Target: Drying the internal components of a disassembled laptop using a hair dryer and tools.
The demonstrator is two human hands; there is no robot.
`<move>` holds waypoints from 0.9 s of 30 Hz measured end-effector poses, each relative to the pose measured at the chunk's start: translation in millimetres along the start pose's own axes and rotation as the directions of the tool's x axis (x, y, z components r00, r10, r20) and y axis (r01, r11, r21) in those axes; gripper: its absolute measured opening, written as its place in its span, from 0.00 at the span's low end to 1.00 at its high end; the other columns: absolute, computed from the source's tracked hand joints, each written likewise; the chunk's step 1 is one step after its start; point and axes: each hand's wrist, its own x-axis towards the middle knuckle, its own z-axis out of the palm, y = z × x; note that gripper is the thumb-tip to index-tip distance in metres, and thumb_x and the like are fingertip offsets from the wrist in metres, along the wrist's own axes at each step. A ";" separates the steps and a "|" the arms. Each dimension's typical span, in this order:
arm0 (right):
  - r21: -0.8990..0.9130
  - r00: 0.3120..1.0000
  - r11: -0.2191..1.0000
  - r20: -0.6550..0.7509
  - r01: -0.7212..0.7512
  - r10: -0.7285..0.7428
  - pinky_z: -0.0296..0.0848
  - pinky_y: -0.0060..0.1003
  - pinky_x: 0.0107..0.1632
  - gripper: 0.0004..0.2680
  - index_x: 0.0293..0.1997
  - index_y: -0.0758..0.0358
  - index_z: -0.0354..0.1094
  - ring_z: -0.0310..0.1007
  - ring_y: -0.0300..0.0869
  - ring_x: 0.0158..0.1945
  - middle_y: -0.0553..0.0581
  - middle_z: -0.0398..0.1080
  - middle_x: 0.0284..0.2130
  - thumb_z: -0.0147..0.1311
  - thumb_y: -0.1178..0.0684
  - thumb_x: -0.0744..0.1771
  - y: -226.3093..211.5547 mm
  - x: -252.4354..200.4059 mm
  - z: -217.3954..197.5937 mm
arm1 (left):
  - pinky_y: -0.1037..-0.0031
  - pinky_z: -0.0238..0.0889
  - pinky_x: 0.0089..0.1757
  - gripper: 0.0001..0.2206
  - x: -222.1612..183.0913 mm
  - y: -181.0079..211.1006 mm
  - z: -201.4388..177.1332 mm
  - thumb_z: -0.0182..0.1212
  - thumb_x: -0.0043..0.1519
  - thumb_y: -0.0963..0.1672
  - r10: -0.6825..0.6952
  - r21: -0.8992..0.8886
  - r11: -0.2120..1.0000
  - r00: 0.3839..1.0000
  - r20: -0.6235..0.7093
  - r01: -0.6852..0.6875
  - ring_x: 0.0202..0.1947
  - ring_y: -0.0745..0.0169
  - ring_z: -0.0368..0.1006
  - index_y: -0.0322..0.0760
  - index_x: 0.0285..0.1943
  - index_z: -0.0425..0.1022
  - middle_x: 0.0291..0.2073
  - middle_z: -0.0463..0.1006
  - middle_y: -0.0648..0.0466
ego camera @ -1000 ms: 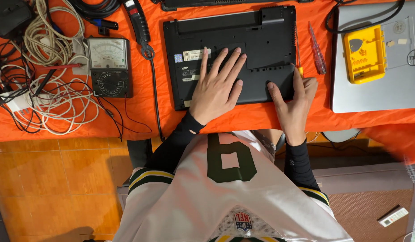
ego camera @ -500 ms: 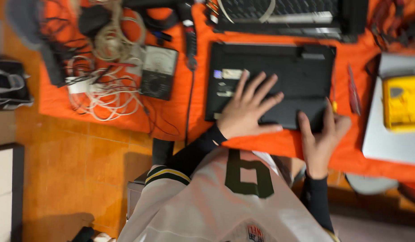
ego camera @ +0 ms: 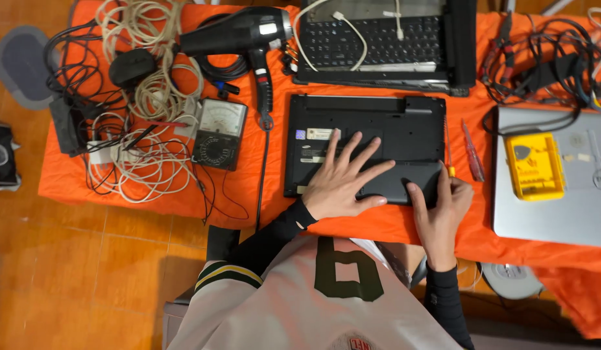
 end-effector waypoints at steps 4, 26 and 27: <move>-0.015 0.995 0.998 0.078 0.057 -0.056 0.57 0.46 0.58 0.28 0.72 0.74 0.60 0.57 0.54 0.52 0.65 0.60 0.47 0.67 0.48 0.66 2.3 -2.0 -10.7 | 0.31 0.24 0.68 0.34 1.3 4.0 -3.4 0.47 0.65 0.63 0.005 0.059 0.998 1.000 0.022 -0.006 0.76 0.28 0.43 0.54 0.78 0.58 0.77 0.50 0.42; 0.098 0.961 0.992 0.256 0.085 -0.108 0.53 0.48 0.67 0.31 0.76 0.73 0.53 0.57 0.58 0.65 0.68 0.57 0.65 0.62 0.42 0.69 12.3 9.6 -33.4 | 0.22 0.26 0.65 0.32 11.2 12.9 0.8 0.55 0.68 0.60 -0.033 0.090 0.996 0.996 0.087 0.025 0.75 0.22 0.41 0.60 0.81 0.57 0.77 0.48 0.40; 0.128 0.956 0.988 0.271 0.082 -0.114 0.53 0.48 0.70 0.29 0.76 0.71 0.54 0.56 0.58 0.67 0.68 0.56 0.67 0.62 0.45 0.69 15.5 6.9 -34.5 | 0.22 0.26 0.65 0.31 10.1 13.4 3.0 0.54 0.68 0.60 -0.029 0.098 0.995 0.997 0.069 0.022 0.75 0.22 0.41 0.60 0.80 0.57 0.77 0.48 0.39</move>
